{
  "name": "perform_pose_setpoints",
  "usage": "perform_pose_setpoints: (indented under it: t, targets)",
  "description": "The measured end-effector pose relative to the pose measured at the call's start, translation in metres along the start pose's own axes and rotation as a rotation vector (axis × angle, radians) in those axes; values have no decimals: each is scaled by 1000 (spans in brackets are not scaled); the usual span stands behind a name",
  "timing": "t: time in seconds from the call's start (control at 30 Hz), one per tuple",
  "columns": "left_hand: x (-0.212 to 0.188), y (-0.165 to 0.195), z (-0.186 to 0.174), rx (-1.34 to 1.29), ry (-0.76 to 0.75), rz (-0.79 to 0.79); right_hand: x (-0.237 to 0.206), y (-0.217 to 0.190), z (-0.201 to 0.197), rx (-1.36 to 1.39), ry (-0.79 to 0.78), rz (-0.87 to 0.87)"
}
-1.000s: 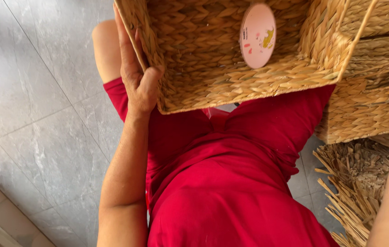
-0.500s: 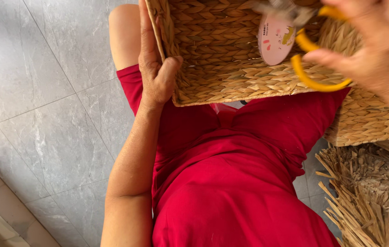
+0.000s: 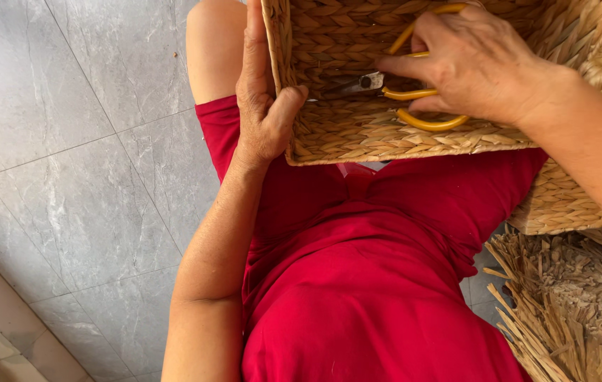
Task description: The person sits on the floor and cleans woven water-hyacinth storage baskets, brushing the inside of one basket and then brushing the outer surfaces and lid of another with a small pink brush, turning the pieces as they work.
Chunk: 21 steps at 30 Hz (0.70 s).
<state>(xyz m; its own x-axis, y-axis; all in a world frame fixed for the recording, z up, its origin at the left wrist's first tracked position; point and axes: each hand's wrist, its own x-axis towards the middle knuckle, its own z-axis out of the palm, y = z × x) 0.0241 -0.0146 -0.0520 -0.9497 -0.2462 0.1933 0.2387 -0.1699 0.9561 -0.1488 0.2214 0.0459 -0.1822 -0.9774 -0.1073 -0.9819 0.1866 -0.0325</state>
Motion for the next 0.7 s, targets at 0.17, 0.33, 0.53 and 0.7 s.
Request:
perform_pose_setpoints:
  t: [0.17,0.33,0.53,0.7]
  targets:
    - [1,0,0,-1,2,-6,6,2,5,-105,6,-48]
    - [1,1,0,-43,-11,7,1,3,9,-135,64,-75]
    - [2,3,1,-37,-6,-3,2,1,31,-171,224,-91]
    - [2,6,1,2,-4,-2,5,-2,44,-53,230,-64]
